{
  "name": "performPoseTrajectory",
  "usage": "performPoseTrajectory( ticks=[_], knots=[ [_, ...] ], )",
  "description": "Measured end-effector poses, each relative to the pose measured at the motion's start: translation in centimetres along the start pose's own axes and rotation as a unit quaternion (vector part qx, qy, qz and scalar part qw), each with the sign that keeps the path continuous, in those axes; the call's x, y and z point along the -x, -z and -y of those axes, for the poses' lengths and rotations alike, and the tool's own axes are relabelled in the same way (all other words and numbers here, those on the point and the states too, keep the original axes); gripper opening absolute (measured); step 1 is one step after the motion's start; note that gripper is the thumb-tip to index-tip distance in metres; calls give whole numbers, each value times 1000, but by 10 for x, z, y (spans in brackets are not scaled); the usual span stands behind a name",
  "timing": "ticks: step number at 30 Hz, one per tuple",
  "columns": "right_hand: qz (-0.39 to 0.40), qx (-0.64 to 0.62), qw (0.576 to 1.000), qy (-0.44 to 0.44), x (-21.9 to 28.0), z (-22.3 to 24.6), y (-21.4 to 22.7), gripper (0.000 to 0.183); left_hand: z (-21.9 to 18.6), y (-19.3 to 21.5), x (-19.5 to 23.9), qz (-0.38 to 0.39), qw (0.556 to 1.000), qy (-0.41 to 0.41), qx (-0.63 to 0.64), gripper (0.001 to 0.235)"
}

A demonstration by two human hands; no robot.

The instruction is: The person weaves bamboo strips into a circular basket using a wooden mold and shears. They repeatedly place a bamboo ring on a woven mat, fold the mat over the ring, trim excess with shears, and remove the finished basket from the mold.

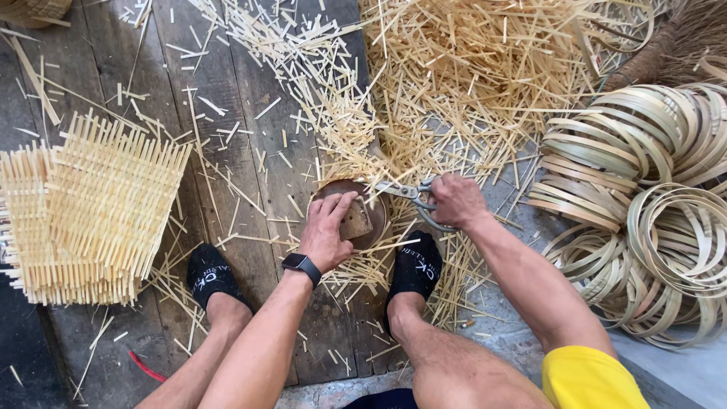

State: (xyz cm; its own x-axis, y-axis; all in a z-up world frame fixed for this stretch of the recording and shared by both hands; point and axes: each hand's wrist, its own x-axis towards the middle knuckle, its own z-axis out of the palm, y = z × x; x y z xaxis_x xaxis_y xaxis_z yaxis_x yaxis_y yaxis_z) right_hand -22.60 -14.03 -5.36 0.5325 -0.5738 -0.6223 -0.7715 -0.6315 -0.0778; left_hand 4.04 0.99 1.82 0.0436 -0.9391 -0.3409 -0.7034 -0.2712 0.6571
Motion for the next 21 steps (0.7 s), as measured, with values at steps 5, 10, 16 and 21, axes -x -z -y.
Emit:
performPoseTrajectory(
  ticks=[5, 10, 16, 21],
  knots=[
    [-184, 69, 979, 58, -7, 16, -1, 55, 0, 5, -5, 28, 999, -4, 26, 96],
    [-57, 34, 998, 19, -20, 15, -11, 19, -3, 2, 2, -6, 998, 29, -54, 121],
    [-122, -20, 992, 15, -6, -7, -8, 53, -6, -33, 9, -189, 976, 101, 35, 128],
    [-149, 45, 987, 46, -11, 26, -2, 56, 6, -32, 6, -125, 991, 43, 3, 119]
  ],
)
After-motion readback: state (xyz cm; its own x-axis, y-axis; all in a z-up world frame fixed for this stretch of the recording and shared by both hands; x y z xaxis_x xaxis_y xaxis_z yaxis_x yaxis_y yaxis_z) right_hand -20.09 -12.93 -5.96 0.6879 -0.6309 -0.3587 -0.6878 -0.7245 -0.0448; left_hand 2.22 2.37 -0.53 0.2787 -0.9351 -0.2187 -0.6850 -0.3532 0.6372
